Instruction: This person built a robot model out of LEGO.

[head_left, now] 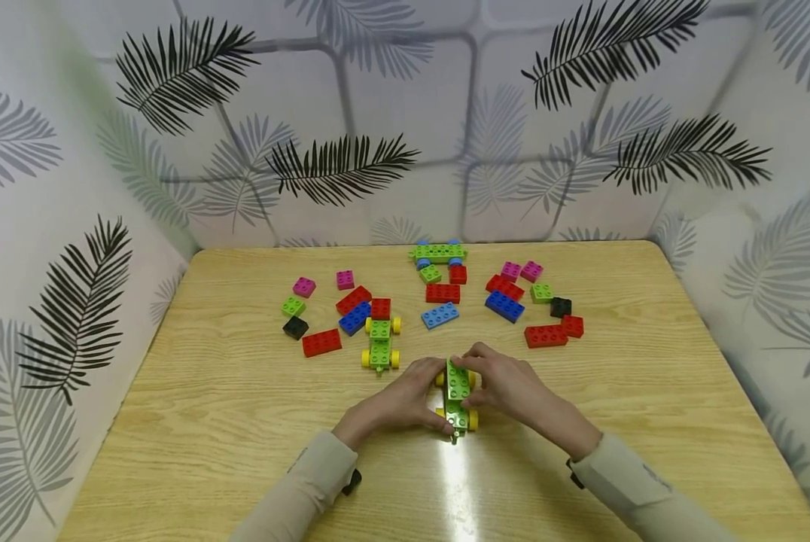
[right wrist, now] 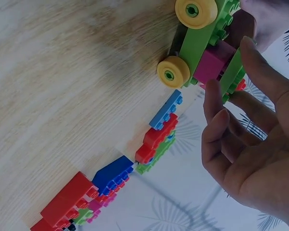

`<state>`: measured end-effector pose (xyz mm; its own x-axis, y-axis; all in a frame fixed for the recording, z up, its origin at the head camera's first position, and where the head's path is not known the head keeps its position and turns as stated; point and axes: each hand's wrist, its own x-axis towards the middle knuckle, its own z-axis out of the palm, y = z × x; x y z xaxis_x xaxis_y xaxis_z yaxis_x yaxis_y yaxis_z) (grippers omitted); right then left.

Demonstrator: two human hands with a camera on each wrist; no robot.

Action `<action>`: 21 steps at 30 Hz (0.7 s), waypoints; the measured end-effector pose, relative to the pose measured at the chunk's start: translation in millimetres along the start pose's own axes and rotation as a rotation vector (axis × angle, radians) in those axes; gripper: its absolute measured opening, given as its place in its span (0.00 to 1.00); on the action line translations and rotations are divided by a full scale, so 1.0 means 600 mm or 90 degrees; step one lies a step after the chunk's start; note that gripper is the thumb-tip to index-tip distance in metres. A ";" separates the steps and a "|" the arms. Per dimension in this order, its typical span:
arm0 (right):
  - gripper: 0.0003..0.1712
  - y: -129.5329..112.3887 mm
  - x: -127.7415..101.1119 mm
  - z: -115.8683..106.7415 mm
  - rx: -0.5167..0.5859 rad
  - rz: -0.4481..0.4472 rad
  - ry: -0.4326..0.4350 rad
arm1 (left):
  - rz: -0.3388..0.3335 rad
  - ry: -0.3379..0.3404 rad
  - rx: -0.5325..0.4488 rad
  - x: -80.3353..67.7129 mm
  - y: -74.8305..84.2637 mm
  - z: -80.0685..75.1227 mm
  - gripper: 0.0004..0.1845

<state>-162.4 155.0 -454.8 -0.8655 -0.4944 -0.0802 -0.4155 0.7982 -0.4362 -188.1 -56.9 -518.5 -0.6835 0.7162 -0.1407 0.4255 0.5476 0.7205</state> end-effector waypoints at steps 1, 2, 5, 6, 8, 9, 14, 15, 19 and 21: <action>0.36 0.000 0.000 0.000 0.000 0.002 0.001 | 0.002 0.000 0.000 0.000 0.000 0.000 0.55; 0.36 -0.001 0.001 0.000 -0.001 0.005 0.001 | 0.003 0.000 0.000 0.001 0.000 0.000 0.55; 0.36 -0.002 0.001 0.001 -0.007 0.010 0.006 | 0.004 -0.001 0.003 0.001 0.000 0.000 0.55; 0.36 -0.002 0.002 0.001 -0.010 0.012 0.008 | 0.004 -0.001 0.004 0.001 0.000 0.000 0.55; 0.36 -0.003 0.003 0.002 -0.017 0.013 0.010 | 0.002 -0.002 0.003 0.001 -0.001 0.000 0.56; 0.36 -0.004 0.004 0.002 -0.020 0.013 0.011 | 0.000 -0.002 0.003 0.000 -0.001 -0.001 0.55; 0.37 -0.006 0.004 0.003 -0.031 0.025 0.007 | -0.011 -0.008 0.004 0.002 0.001 0.000 0.56; 0.37 -0.006 0.005 0.003 -0.032 0.027 0.005 | -0.013 -0.007 0.005 0.002 0.002 0.000 0.56; 0.37 -0.007 0.005 0.001 -0.028 0.024 -0.001 | -0.014 -0.004 0.009 0.002 0.004 -0.001 0.56; 0.37 -0.005 0.003 0.000 -0.021 0.019 0.000 | -0.012 -0.007 0.007 0.003 0.004 -0.001 0.56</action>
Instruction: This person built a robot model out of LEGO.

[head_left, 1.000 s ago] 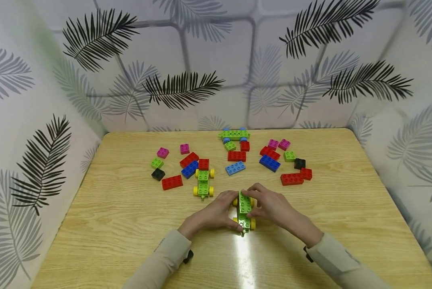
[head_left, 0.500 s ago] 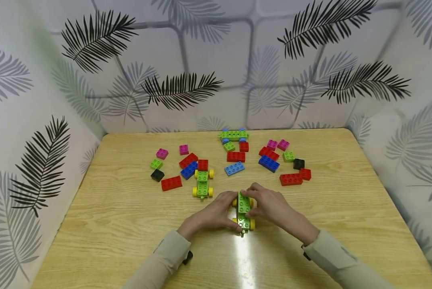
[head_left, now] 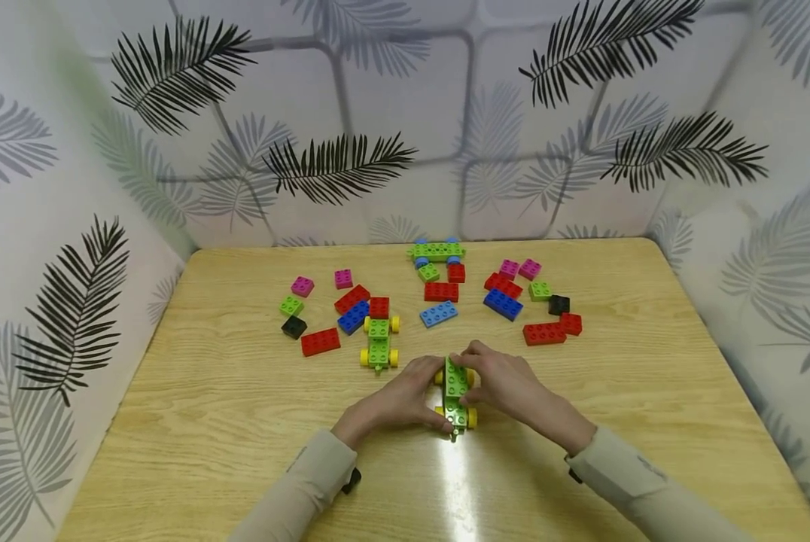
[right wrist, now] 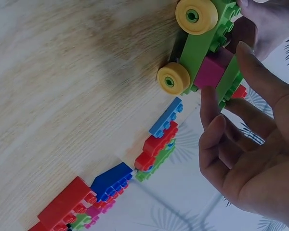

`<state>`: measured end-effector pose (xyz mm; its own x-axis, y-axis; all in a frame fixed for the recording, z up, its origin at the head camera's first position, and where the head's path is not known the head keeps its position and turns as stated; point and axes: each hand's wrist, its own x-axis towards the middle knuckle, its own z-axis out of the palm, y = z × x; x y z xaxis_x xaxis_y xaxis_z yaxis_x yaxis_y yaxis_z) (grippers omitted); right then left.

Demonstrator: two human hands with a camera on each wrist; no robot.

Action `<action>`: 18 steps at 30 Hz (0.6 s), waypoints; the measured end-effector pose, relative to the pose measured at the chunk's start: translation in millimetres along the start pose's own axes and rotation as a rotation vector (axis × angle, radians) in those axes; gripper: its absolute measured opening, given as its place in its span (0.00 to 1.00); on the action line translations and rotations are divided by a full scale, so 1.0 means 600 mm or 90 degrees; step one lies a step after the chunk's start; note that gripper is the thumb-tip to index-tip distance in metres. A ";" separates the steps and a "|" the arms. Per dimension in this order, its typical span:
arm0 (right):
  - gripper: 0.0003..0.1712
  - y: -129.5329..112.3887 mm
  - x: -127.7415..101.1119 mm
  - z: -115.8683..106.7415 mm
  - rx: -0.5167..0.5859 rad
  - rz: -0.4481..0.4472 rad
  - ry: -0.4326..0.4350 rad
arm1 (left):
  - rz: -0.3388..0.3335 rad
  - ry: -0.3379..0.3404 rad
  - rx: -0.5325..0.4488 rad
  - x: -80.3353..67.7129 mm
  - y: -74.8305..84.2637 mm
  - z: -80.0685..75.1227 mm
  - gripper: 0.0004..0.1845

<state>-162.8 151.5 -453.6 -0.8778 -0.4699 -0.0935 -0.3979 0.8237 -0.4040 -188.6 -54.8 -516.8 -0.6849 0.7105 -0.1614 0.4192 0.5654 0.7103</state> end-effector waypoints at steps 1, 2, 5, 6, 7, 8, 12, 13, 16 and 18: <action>0.37 0.000 0.000 0.000 0.003 -0.003 0.001 | 0.001 -0.001 -0.001 -0.001 -0.001 -0.001 0.56; 0.37 0.000 0.001 0.000 0.007 -0.006 0.005 | 0.003 0.000 0.001 -0.002 -0.002 -0.001 0.56; 0.36 0.003 0.001 0.004 0.012 -0.009 0.017 | 0.007 -0.004 0.000 -0.004 -0.004 0.000 0.56; 0.35 0.004 0.002 0.006 0.010 -0.008 0.021 | 0.007 -0.005 0.000 -0.004 -0.005 0.001 0.55; 0.36 0.005 0.003 0.009 0.008 -0.009 0.025 | 0.009 -0.004 0.001 -0.004 -0.005 0.002 0.55; 0.36 0.005 0.004 0.011 0.004 -0.009 0.028 | 0.009 -0.004 0.003 -0.005 -0.005 0.002 0.55; 0.37 0.001 0.008 0.014 -0.013 -0.008 0.032 | 0.009 -0.003 0.004 -0.006 -0.004 0.000 0.55; 0.37 0.000 0.009 0.013 -0.015 -0.008 0.032 | 0.009 -0.002 0.004 -0.006 -0.004 0.000 0.55; 0.37 -0.004 0.009 0.009 -0.019 -0.003 0.027 | 0.014 0.001 0.000 -0.005 -0.003 -0.001 0.55; 0.37 -0.005 0.009 0.007 -0.020 0.008 0.020 | 0.016 0.001 -0.001 -0.004 -0.003 -0.001 0.56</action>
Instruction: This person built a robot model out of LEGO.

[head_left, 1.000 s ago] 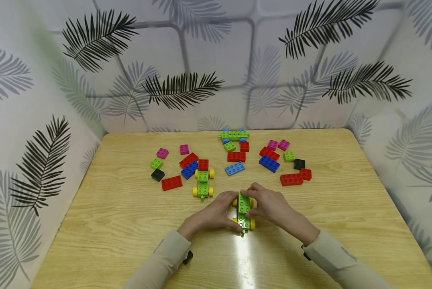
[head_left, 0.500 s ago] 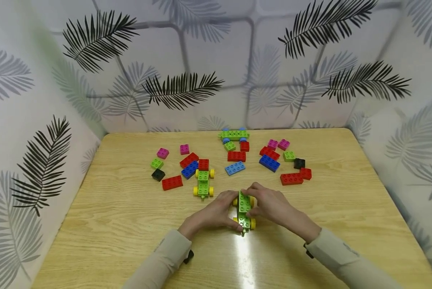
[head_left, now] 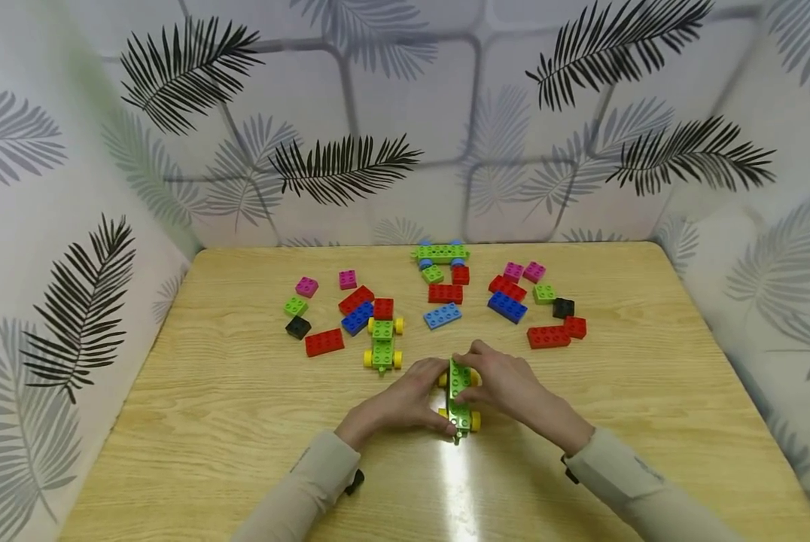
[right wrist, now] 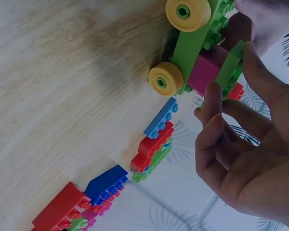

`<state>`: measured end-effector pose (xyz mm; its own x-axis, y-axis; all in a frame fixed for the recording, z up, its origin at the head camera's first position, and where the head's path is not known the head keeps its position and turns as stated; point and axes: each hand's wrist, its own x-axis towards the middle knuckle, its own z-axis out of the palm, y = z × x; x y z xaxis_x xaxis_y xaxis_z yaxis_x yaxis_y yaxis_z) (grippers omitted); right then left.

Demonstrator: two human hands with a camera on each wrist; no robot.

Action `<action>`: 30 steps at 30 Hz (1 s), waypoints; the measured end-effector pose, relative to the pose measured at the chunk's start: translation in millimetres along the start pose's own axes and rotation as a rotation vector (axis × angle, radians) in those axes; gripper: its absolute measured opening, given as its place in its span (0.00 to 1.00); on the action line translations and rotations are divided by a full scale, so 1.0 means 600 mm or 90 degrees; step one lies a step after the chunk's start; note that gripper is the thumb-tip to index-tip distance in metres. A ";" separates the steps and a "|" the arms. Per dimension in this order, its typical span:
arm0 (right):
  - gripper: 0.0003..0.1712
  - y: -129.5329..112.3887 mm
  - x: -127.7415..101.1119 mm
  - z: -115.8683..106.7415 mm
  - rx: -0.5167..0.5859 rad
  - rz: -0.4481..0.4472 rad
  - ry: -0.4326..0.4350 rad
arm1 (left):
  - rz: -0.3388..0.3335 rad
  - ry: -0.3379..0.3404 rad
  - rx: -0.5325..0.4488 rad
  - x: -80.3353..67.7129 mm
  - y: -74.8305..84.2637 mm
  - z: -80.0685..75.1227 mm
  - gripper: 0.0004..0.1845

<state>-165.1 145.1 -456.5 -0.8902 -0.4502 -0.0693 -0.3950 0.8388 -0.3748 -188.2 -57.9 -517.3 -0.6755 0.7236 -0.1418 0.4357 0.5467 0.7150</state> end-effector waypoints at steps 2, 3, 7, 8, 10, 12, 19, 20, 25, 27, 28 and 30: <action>0.38 0.000 -0.001 -0.001 -0.002 0.008 -0.006 | 0.001 0.000 0.000 0.001 0.001 0.000 0.56; 0.38 0.000 -0.002 -0.001 -0.003 0.010 -0.007 | 0.001 -0.001 0.001 0.001 0.001 -0.001 0.56; 0.38 0.002 -0.004 -0.001 0.000 0.009 -0.010 | -0.001 -0.001 0.002 0.003 0.001 0.000 0.57; 0.38 0.002 -0.004 -0.001 0.002 0.009 -0.010 | 0.000 -0.001 0.001 0.003 0.001 0.000 0.56; 0.38 0.002 -0.005 -0.003 0.005 0.008 -0.009 | -0.003 -0.001 0.000 0.003 0.001 0.001 0.57; 0.38 0.004 -0.005 -0.003 0.010 -0.001 -0.003 | -0.007 0.001 0.000 0.003 0.000 0.003 0.57; 0.38 0.017 -0.007 0.009 0.073 -0.009 0.014 | -0.007 0.002 0.003 0.000 -0.002 0.003 0.57; 0.38 0.019 -0.007 0.011 0.083 -0.007 0.012 | -0.007 0.002 0.003 -0.001 -0.003 0.003 0.57; 0.36 0.024 -0.011 0.012 0.118 -0.004 0.005 | -0.013 0.002 0.002 0.000 -0.003 0.003 0.56; 0.33 0.027 -0.014 0.010 0.129 -0.007 0.010 | -0.013 0.003 0.002 0.000 -0.003 0.003 0.56; 0.32 0.029 -0.015 0.008 0.135 -0.008 0.014 | -0.013 0.004 0.002 0.001 -0.003 0.003 0.57; 0.29 0.035 -0.018 0.004 0.144 -0.007 0.030 | -0.014 0.005 0.008 0.001 -0.003 0.003 0.57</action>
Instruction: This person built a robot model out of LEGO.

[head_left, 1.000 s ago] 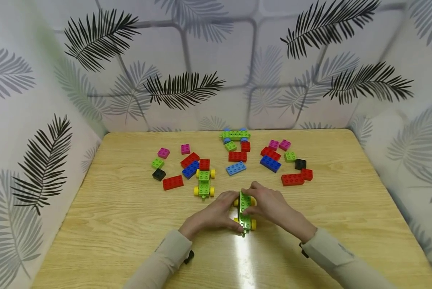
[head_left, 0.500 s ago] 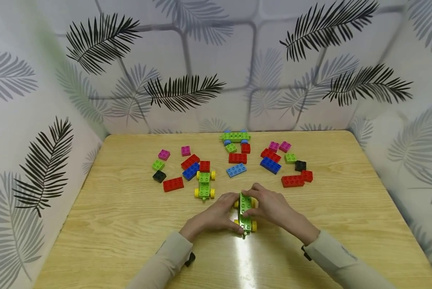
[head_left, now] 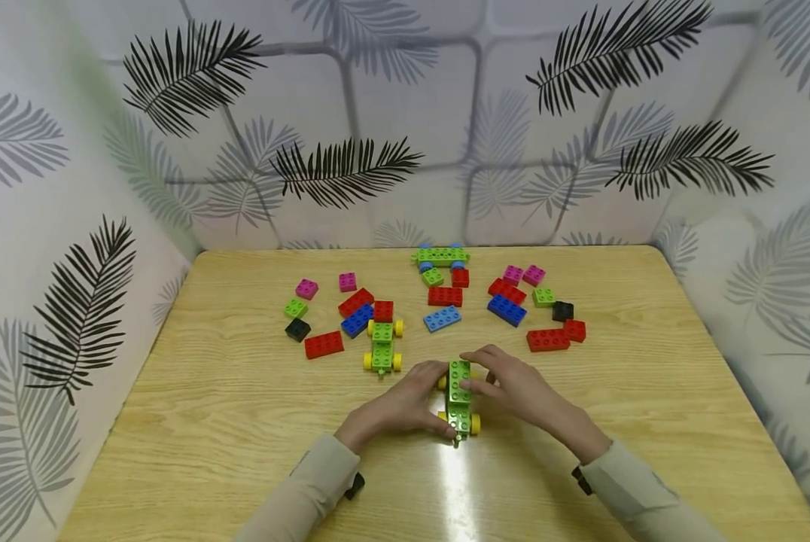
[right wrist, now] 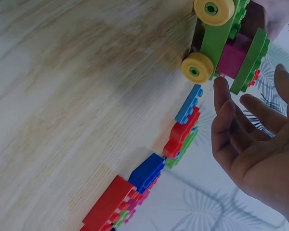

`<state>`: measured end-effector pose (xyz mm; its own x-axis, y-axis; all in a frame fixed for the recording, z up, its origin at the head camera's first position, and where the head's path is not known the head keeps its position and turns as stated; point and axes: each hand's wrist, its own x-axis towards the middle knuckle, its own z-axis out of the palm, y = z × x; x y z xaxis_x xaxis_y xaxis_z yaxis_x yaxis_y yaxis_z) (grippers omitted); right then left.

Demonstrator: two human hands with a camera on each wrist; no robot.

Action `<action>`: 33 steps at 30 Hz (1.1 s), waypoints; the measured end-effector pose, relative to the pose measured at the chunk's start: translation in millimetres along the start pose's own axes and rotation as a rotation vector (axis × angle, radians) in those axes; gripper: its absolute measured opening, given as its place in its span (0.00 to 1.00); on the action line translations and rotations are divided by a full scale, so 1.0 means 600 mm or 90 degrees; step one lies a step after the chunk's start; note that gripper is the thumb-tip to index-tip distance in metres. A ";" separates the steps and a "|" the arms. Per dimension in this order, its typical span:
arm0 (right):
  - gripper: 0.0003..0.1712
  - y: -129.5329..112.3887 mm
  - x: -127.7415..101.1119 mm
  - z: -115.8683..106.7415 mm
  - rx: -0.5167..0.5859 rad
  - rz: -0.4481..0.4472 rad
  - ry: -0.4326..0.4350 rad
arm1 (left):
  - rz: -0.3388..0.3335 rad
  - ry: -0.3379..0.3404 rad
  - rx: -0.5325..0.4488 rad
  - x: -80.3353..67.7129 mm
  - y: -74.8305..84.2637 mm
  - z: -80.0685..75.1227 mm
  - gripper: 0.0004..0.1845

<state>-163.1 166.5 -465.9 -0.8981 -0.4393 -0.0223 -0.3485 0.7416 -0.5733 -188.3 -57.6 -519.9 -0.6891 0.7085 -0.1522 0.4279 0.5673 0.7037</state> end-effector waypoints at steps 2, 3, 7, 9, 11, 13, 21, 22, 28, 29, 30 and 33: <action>0.27 0.008 -0.003 -0.003 0.001 0.003 0.021 | -0.002 0.000 0.004 0.000 0.000 0.001 0.58; 0.26 0.014 -0.005 -0.004 0.000 0.005 0.032 | -0.002 0.001 0.006 0.000 0.000 0.001 0.58; 0.23 0.040 -0.012 -0.008 -0.008 0.019 0.070 | -0.010 -0.003 0.007 -0.001 0.001 -0.001 0.58; 0.22 0.055 -0.016 -0.011 -0.017 0.030 0.084 | -0.012 -0.005 0.006 -0.001 0.002 -0.002 0.58; 0.21 0.072 -0.020 -0.017 -0.021 0.042 0.107 | -0.014 -0.008 0.005 -0.002 0.004 -0.002 0.59; 0.20 0.089 -0.025 -0.026 -0.029 0.048 0.140 | -0.016 -0.011 0.003 -0.003 0.005 -0.003 0.59; 0.16 0.150 -0.039 -0.072 -0.047 0.090 0.253 | -0.017 -0.014 0.004 -0.002 0.004 -0.004 0.59; 0.17 0.157 -0.040 -0.076 -0.048 0.099 0.262 | -0.017 -0.014 0.003 -0.002 0.004 -0.004 0.59; 0.16 0.197 -0.046 -0.087 -0.056 0.124 0.301 | -0.012 -0.010 0.004 -0.001 0.002 -0.003 0.59; 0.16 0.202 -0.047 -0.088 -0.058 0.123 0.306 | -0.011 -0.009 0.006 -0.001 0.002 -0.002 0.59; 0.16 0.206 -0.047 -0.088 -0.060 0.120 0.309 | -0.011 -0.010 0.005 -0.001 0.002 -0.002 0.59; 0.18 0.216 -0.049 -0.088 -0.065 0.118 0.302 | -0.011 -0.009 0.006 -0.001 0.003 -0.002 0.59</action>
<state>-196.0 302.4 -496.6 -0.9617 -0.0352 0.2717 -0.1753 0.8414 -0.5112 -187.9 -57.6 -517.8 -0.6883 0.7041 -0.1747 0.4214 0.5841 0.6937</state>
